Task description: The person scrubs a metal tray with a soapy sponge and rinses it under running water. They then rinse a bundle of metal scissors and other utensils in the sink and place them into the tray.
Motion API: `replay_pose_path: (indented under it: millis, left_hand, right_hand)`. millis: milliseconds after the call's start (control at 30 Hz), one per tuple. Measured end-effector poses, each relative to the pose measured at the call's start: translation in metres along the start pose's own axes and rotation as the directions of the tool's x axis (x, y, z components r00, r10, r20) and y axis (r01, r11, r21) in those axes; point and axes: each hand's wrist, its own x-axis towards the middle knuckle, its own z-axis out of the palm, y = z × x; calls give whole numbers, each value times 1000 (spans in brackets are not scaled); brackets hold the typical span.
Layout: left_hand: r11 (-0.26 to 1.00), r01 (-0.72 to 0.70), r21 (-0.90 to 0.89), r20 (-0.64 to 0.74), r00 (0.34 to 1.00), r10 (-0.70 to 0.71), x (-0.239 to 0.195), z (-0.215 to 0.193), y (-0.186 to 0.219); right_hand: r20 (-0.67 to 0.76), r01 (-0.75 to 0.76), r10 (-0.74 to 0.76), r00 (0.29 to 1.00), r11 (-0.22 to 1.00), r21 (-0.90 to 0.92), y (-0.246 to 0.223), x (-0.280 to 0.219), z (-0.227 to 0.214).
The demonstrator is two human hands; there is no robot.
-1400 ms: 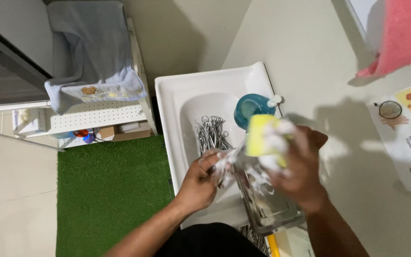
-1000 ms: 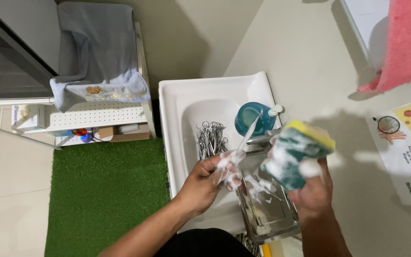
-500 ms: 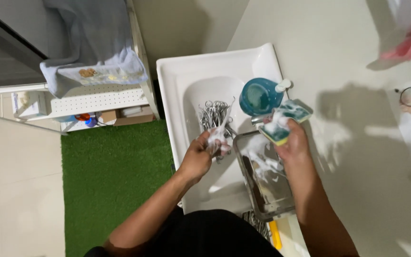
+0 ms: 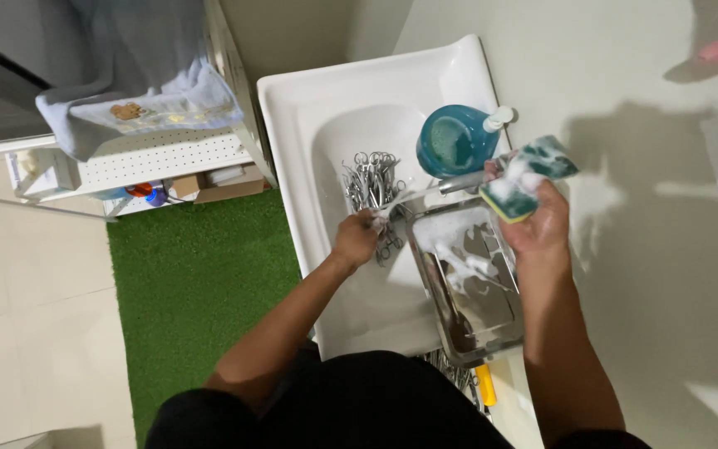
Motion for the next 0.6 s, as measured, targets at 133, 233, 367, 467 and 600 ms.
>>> replay_pose_path:
  millis: [133, 233, 367, 467, 600]
  left_hand:
    - [727, -266, 633, 52, 952, 303, 55, 9, -38]
    - [806, -231, 545, -2, 961, 278, 66, 12, -38]
    - [792, -244, 560, 64, 966, 251, 66, 10, -25]
    - [782, -303, 545, 72, 946, 317, 78, 12, -44]
    - [844, -196, 499, 45, 979, 200, 90, 15, -56]
  right_hand:
    - [46, -10, 9, 999, 1000, 1, -4, -6, 0]
    - [14, 1, -1, 1000, 1000, -10, -9, -11, 7]
    - [-39, 15, -17, 999, 998, -56, -9, -14, 13]
    - [-44, 32, -34, 998, 999, -40, -9, -13, 12]
    - [-10, 32, -32, 999, 998, -47, -10, -15, 21]
